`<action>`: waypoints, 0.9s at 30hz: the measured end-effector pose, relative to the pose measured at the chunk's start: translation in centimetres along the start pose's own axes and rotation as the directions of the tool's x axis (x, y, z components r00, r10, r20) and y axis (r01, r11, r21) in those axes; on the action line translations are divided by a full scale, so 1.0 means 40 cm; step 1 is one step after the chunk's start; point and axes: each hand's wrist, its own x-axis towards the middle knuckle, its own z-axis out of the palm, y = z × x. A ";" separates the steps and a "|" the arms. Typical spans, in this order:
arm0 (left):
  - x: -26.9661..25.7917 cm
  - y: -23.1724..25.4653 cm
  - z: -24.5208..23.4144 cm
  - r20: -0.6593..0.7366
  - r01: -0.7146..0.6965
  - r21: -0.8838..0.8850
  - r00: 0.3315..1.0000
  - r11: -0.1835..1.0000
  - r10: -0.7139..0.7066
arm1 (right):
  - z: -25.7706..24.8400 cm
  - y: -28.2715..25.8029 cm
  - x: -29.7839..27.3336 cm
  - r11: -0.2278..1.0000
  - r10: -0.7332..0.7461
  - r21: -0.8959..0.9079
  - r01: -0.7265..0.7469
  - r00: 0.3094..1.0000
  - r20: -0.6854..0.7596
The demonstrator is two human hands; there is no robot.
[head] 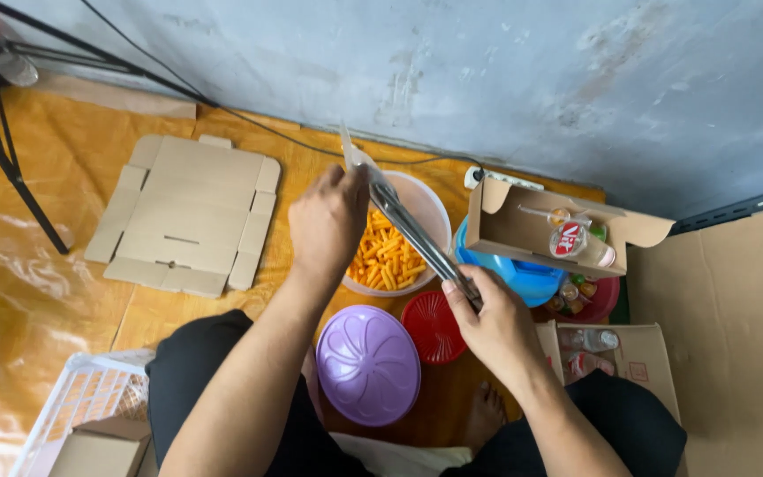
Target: Assembling a small cardboard box and packing it with various snack items using hands and tongs.
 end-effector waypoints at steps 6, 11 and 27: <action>0.033 -0.123 0.039 -0.042 0.217 0.026 0.975 0.976 -0.216 | -0.081 -0.016 -0.029 0.995 -0.033 -0.091 0.035 0.999 0.025; 0.068 -0.151 0.013 0.020 0.274 0.096 0.961 0.957 -0.277 | -0.094 0.026 -0.006 0.956 0.076 -0.289 -0.051 0.994 0.076; 0.053 -0.107 0.157 0.297 0.329 -0.102 0.911 0.939 -0.287 | 0.093 0.045 0.188 0.737 0.361 -0.673 -0.063 0.879 0.313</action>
